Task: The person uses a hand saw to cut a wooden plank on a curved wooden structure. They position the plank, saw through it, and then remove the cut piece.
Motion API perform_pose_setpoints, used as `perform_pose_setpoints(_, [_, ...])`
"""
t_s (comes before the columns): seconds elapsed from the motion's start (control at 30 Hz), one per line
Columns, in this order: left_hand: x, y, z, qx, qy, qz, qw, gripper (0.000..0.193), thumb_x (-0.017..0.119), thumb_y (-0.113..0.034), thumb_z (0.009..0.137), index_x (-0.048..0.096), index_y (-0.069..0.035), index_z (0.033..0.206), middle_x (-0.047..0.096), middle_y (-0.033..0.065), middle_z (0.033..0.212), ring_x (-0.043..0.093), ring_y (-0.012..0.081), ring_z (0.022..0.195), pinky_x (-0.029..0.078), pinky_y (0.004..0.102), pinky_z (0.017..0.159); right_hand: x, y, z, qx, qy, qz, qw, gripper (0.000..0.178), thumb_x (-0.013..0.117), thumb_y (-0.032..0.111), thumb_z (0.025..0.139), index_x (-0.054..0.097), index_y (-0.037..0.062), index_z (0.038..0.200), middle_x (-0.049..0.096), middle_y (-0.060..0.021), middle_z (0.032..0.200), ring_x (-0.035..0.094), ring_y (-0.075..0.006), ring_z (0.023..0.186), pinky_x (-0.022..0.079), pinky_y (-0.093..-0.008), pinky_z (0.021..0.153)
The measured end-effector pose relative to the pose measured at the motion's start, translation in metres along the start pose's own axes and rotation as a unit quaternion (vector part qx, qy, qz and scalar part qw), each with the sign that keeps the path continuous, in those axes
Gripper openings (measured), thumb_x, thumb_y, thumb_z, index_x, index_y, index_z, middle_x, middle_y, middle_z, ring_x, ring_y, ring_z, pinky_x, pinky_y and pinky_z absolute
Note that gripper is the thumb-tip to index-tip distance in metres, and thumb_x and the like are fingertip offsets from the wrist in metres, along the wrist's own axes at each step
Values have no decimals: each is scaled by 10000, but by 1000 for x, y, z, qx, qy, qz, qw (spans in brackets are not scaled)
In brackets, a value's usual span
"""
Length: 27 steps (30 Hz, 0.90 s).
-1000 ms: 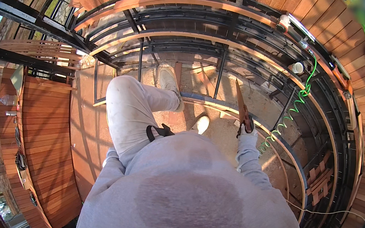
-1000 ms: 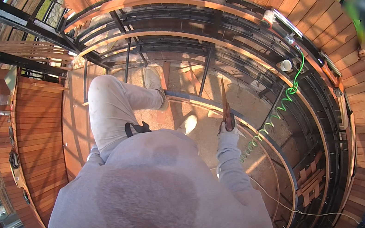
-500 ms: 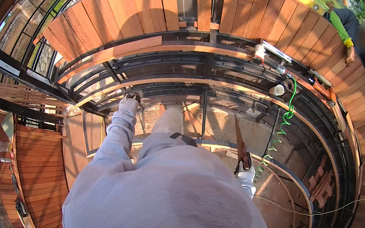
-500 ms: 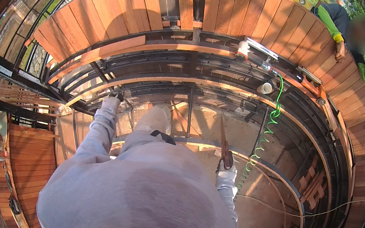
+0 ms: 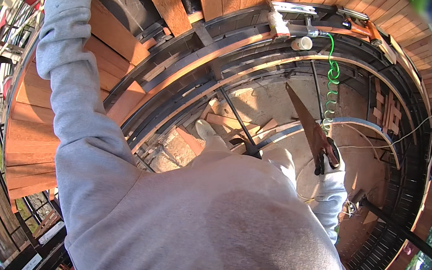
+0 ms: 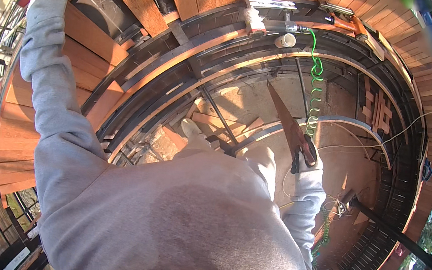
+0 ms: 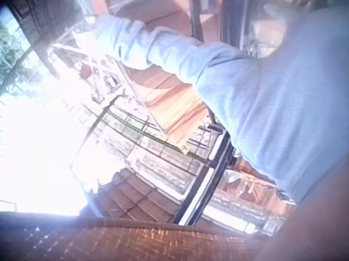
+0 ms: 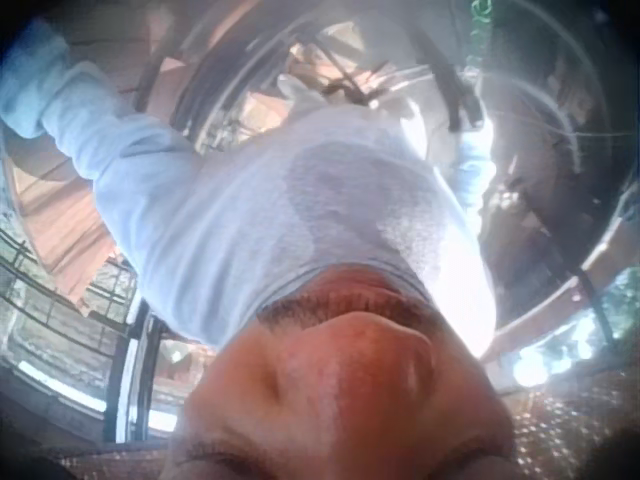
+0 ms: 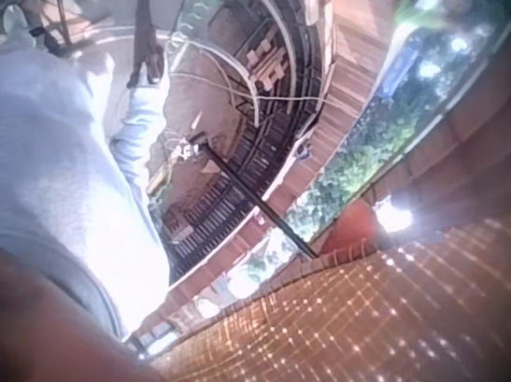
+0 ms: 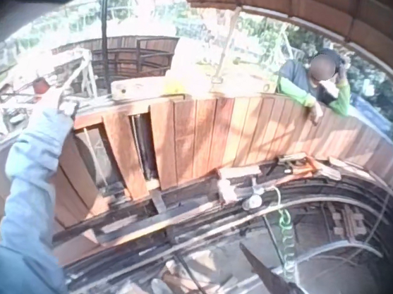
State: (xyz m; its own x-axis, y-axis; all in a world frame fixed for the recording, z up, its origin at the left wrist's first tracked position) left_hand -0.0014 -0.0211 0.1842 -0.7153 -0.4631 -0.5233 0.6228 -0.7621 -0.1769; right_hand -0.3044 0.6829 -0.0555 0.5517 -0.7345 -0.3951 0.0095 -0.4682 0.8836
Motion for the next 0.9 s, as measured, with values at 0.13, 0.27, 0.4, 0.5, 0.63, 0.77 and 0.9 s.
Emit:
perform_pose_setpoints(0.13, [35, 21, 15, -46, 69, 61, 995, 352, 654, -229, 937, 643, -93, 1262, 685, 139, 1142, 649, 315, 1076, 522, 415, 939, -12, 97, -49, 6, -73, 19, 997, 519, 668, 187, 994, 525, 38, 1470, 662, -18, 949, 543, -54, 638, 435, -218, 552])
perform_pose_setpoints(0.27, [62, 21, 17, -82, 110, 125, 983, 391, 645, -287, 944, 641, -108, 1291, 676, 145, 1195, 636, 326, 1127, 509, 431, 977, -43, 121, -71, -98, -129, 14, 987, 553, 643, 190, 1003, 484, 24, 1506, 663, -32, 963, 553, -57, 626, 420, -207, 551])
perform_pose_setpoints(0.4, [66, 10, 6, -116, 136, 161, 971, 432, 636, -346, 950, 639, -123, 1320, 667, 151, 1249, 623, 336, 1178, 495, 447, 1015, -43, 153, -76, -184, -189, 17, 965, 571, 641, 211, 995, 477, 7, 1503, 666, -43, 897, 568, -73, 610, 429, -217, 550])
perform_pose_setpoints(0.5, [65, 11, -1, -138, 150, 179, 962, 464, 630, -390, 955, 638, -135, 1342, 660, 156, 1289, 613, 344, 1217, 485, 459, 1043, -24, 171, -53, -241, -197, 26, 950, 586, 639, 227, 990, 472, -6, 1502, 669, -51, 848, 579, -86, 598, 437, -224, 549])
perform_pose_setpoints(0.63, [64, 9, -2, -160, 208, 166, 951, 536, 568, -426, 978, 580, -125, 1421, 597, 196, 1398, 561, 377, 1304, 455, 480, 1095, 4, 180, -10, -290, -166, 54, 941, 608, 636, 247, 982, 466, -23, 1499, 673, -62, 783, 594, -103, 581, 446, -234, 548])
perform_pose_setpoints(0.77, [51, 15, 2, -89, 233, 190, 949, 522, 575, -405, 971, 593, -112, 1403, 604, 183, 1408, 583, 354, 1288, 464, 479, 1088, 36, 193, 23, -316, -121, 96, 936, 631, 634, 268, 975, 460, -40, 1497, 677, -73, 718, 609, -119, 565, 456, -244, 547])
perform_pose_setpoints(0.9, [41, 31, 8, -102, 270, 235, 928, 472, 567, -383, 974, 629, -94, 1342, 641, 167, 1358, 619, 343, 1237, 483, 462, 1057, 63, 206, 38, -405, -109, 82, 904, 645, 606, 369, 1009, 494, -77, 1462, 685, -93, 730, 614, -126, 562, 475, -267, 561])
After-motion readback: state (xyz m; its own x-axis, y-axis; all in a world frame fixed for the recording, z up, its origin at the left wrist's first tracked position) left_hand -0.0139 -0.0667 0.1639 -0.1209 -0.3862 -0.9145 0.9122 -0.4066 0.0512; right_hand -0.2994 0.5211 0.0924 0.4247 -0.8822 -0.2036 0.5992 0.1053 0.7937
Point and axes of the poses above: each hand's wrist, its own z-axis towards the middle knuckle, its own x-axis out of the palm, y = z × x, the point moved 3 cm from there along z, towards the middle knuckle
